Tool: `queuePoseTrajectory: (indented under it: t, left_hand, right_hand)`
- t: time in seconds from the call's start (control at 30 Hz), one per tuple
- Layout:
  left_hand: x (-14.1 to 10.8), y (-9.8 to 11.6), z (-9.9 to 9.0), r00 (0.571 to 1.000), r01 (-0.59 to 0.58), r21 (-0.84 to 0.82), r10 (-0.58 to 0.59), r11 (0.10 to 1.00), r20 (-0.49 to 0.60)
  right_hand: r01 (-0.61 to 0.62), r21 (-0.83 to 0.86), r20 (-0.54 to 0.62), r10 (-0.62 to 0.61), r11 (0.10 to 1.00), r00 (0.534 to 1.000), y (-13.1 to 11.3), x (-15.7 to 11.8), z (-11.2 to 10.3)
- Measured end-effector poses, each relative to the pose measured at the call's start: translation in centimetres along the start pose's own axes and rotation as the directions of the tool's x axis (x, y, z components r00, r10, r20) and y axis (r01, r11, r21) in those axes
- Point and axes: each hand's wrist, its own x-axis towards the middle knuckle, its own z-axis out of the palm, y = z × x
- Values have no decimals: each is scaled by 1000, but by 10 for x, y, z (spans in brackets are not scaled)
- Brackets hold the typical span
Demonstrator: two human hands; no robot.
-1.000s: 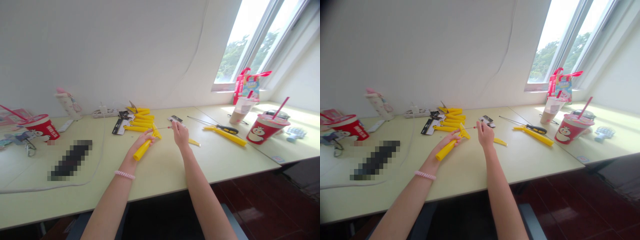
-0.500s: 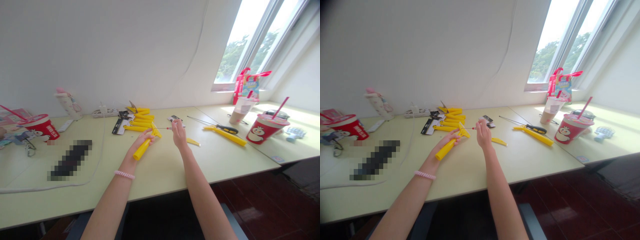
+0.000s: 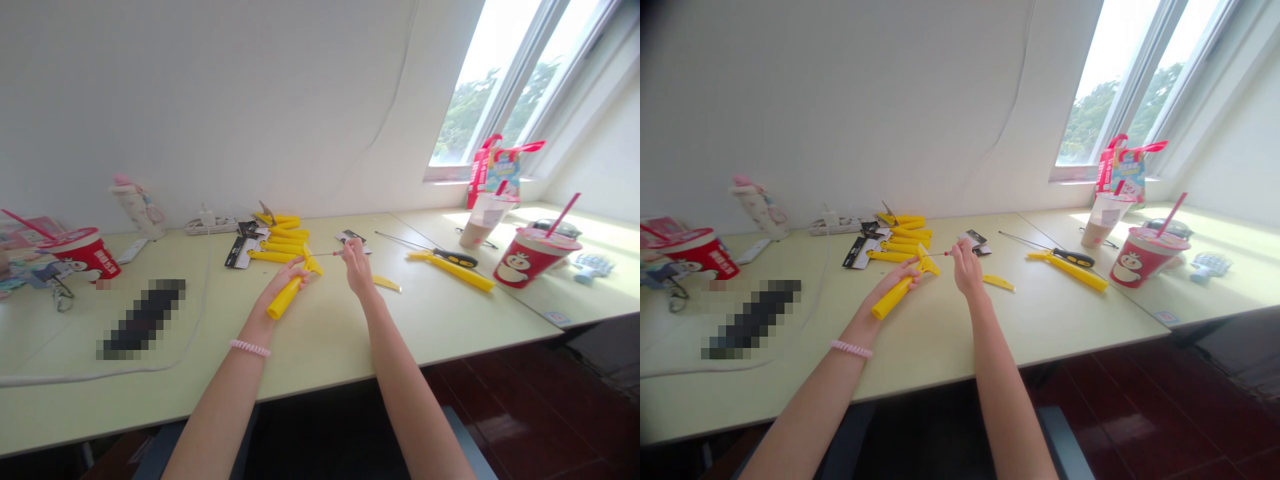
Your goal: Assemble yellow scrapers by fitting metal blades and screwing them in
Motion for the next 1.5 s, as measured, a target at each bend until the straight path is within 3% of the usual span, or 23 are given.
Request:
queuePoseTrajectory:
  t: [0.23,0.43,0.67,0.9,1.13,1.5]
  left_hand:
    - [-3,2,3,1000,-4,7,4,1000,16]
    - [-3,2,4,1000,-11,20,11,1000,21]
    - [-2,2,4,1000,15,38,-15,999,-11]
    - [-3,3,5,1000,9,38,-8,999,-25]
    - [-2,2,4,1000,6,30,-5,1000,-16]
    - [-2,3,4,999,19,8,-18,1000,-26]
  right_hand:
    - [17,33,-1,-17,999,1000,-7,0,-1]
    - [-78,1,34,78,997,996,-4,0,-1]
    - [37,-55,-48,-39,998,998,-9,1,-3]
    - [-42,-123,-11,41,992,999,-11,-1,-1]
    - [10,-101,-51,-15,995,999,-7,0,0]
    - [-69,-88,-17,68,994,998,-7,0,-1]
